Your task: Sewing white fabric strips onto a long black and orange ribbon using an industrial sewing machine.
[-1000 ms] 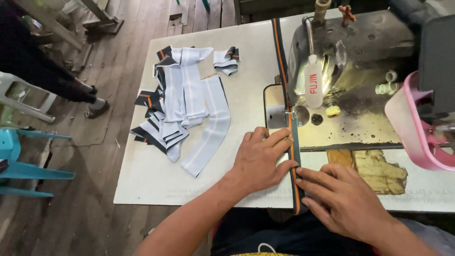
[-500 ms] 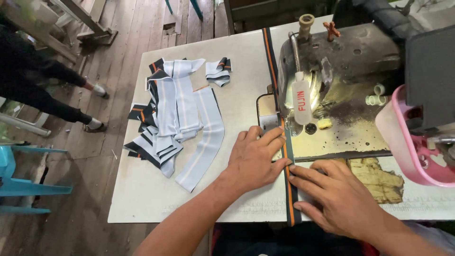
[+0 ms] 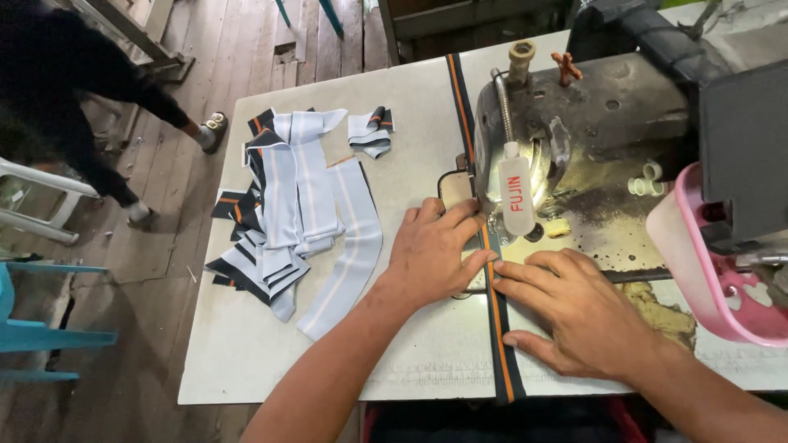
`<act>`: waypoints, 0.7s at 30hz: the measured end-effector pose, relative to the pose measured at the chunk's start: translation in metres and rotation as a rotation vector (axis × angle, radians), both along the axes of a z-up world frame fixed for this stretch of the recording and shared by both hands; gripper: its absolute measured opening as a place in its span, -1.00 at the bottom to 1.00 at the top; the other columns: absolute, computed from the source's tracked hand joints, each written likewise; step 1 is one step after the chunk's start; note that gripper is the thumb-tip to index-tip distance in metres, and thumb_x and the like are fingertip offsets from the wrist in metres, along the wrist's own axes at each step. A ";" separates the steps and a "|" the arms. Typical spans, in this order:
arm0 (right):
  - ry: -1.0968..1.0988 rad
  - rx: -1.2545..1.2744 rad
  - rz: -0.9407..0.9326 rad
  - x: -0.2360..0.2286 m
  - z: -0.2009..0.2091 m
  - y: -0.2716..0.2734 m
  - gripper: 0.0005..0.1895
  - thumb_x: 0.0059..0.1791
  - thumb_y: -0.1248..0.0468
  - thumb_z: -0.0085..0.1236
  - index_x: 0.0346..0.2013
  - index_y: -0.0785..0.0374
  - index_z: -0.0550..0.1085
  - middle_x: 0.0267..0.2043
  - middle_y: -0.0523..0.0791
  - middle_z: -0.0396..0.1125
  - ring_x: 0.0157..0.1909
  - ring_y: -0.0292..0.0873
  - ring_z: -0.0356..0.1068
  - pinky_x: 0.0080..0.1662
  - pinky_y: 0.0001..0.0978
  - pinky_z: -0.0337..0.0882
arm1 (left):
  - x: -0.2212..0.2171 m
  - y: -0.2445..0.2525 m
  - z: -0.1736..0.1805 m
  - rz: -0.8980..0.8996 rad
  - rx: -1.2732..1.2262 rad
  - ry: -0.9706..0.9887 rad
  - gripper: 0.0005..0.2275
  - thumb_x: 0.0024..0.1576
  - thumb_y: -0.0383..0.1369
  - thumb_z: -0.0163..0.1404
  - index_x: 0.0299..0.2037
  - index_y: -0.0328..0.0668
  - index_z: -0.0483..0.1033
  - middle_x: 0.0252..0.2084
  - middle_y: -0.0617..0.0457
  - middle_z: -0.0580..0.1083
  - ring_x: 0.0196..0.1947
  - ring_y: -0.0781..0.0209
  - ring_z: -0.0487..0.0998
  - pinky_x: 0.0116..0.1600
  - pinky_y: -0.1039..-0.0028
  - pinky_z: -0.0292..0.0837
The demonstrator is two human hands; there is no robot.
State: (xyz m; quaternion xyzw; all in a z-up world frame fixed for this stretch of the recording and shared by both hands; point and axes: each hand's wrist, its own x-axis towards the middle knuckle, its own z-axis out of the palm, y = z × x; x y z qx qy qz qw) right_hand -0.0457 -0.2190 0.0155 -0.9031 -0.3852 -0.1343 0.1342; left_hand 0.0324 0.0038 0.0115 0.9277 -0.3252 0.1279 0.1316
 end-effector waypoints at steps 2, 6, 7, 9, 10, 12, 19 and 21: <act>0.010 0.006 -0.013 0.003 0.000 0.001 -0.34 -0.11 -0.23 0.15 0.13 0.08 0.44 0.23 -0.24 0.36 0.10 -0.04 0.27 0.10 -0.01 0.26 | 0.002 0.000 -0.002 -0.004 -0.002 -0.014 -0.60 0.11 0.01 -0.01 0.04 0.02 0.56 0.18 0.23 0.46 -0.07 -0.08 0.37 -0.09 0.10 0.26; 0.029 -0.035 -0.048 0.005 -0.004 0.002 -0.30 -0.09 -0.24 0.11 0.19 0.10 0.42 0.26 -0.21 0.34 0.16 -0.04 0.25 0.13 0.04 0.26 | 0.007 0.002 -0.005 -0.005 -0.020 -0.029 -0.59 0.12 0.02 -0.01 0.04 0.01 0.56 0.19 0.20 0.46 -0.06 -0.08 0.35 -0.07 0.11 0.27; 0.031 -0.034 -0.052 0.004 -0.005 0.002 -0.30 -0.09 -0.24 0.11 0.19 0.10 0.42 0.26 -0.21 0.34 0.16 -0.04 0.25 0.13 0.04 0.26 | 0.008 0.002 -0.007 -0.009 -0.020 -0.027 -0.59 0.12 0.02 -0.01 0.04 0.01 0.56 0.19 0.20 0.46 -0.06 -0.08 0.35 -0.07 0.11 0.27; 0.025 -0.027 -0.070 0.003 -0.005 0.003 -0.34 -0.08 -0.22 0.10 0.17 0.08 0.42 0.26 -0.22 0.33 0.14 -0.05 0.26 0.14 0.03 0.26 | 0.010 0.002 -0.009 -0.029 -0.071 -0.045 -0.60 0.12 0.02 -0.01 0.02 0.00 0.56 0.16 0.19 0.47 -0.08 -0.08 0.36 -0.10 0.09 0.26; 0.021 -0.026 -0.075 0.002 -0.005 0.003 -0.34 -0.08 -0.22 0.10 0.17 0.08 0.42 0.26 -0.22 0.33 0.14 -0.05 0.26 0.14 0.03 0.26 | 0.010 0.003 -0.009 -0.034 -0.071 -0.048 -0.60 0.12 0.02 -0.01 0.02 0.00 0.56 0.16 0.19 0.47 -0.08 -0.08 0.36 -0.10 0.09 0.26; 0.006 0.013 -0.094 0.000 -0.006 0.003 -0.39 -0.05 -0.22 0.06 0.15 0.04 0.43 0.28 -0.23 0.32 0.18 -0.05 0.24 0.14 0.00 0.25 | 0.010 0.004 -0.008 -0.031 -0.176 0.042 -0.63 0.18 0.02 -0.08 -0.01 0.02 0.58 0.16 0.25 0.49 -0.02 0.00 0.34 -0.01 0.15 0.25; 0.626 0.664 0.125 -0.099 0.011 -0.016 -0.57 0.04 -0.10 0.02 -0.07 0.11 0.61 -0.17 -0.16 0.58 -0.12 -0.22 0.59 -0.07 -0.31 0.52 | -0.008 0.019 -0.015 -0.031 -0.382 0.100 -0.75 0.21 -0.25 0.02 0.04 -0.05 0.58 0.17 0.08 0.50 0.06 -0.03 0.38 0.20 0.21 0.27; 1.003 0.530 0.170 -0.110 -0.013 -0.024 -0.67 -0.01 -0.07 0.22 -0.24 0.07 0.70 -0.28 -0.24 0.64 -0.23 -0.32 0.65 -0.17 -0.48 0.56 | -0.013 0.014 -0.013 -0.070 -0.404 0.112 -0.77 0.19 -0.28 0.03 0.01 -0.09 0.59 0.15 0.10 0.50 0.06 -0.03 0.40 0.21 0.18 0.26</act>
